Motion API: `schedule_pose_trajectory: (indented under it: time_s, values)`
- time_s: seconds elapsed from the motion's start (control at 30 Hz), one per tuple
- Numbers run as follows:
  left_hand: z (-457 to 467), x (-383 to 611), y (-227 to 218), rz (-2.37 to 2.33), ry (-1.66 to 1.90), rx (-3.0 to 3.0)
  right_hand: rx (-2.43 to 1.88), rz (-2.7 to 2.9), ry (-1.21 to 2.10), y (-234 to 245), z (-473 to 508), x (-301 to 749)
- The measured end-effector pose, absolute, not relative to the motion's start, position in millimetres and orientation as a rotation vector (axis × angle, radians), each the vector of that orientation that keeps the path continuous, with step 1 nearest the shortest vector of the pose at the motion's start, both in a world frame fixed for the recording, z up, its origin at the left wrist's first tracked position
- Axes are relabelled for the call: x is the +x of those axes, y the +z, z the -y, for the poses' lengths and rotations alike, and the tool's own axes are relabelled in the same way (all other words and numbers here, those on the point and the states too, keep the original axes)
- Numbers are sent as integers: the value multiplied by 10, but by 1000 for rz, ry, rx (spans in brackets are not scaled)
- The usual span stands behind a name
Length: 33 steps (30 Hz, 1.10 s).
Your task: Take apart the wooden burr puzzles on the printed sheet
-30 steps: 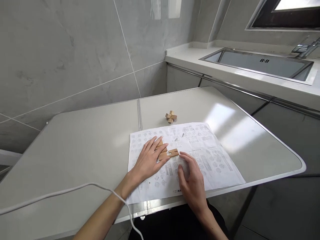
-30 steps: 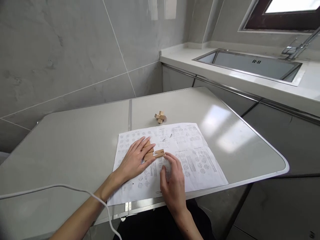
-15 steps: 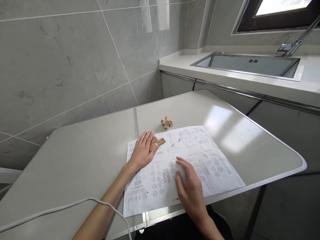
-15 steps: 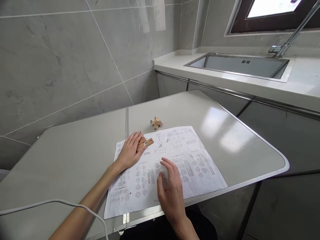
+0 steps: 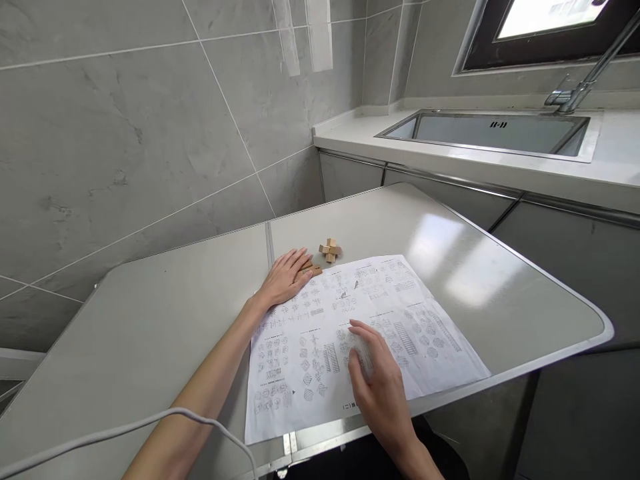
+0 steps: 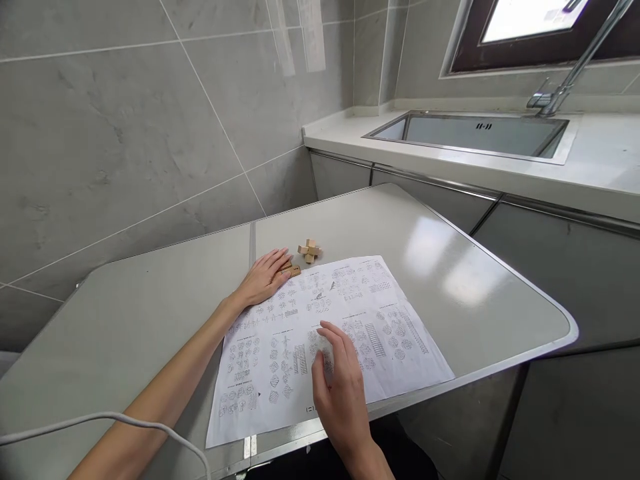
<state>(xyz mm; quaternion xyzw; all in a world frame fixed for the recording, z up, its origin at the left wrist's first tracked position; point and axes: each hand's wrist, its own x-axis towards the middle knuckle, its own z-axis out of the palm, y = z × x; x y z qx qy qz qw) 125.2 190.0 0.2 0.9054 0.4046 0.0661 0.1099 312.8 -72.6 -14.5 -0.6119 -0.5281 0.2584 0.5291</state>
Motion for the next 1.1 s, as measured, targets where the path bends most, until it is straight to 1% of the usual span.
schedule_pose_trajectory:
  time_s: [0.23, 0.6, 0.8, 1.1]
  values:
    - [-1928, 1259, 8, -1183, 232, 2662, -1460, 1250, 637, -160, 733, 3118]
    - [-1881, 1245, -27, -1274, 465, 2584, -1457, 1266, 643, -144, 741, 3119]
    - [-1830, 1255, 18, -1284, 484, 2560, -1454, 1262, 635, -142, 738, 3121]
    - [-1308, 1138, 100, -1361, 450, 2559, -1450, 1284, 610, -146, 722, 3127]
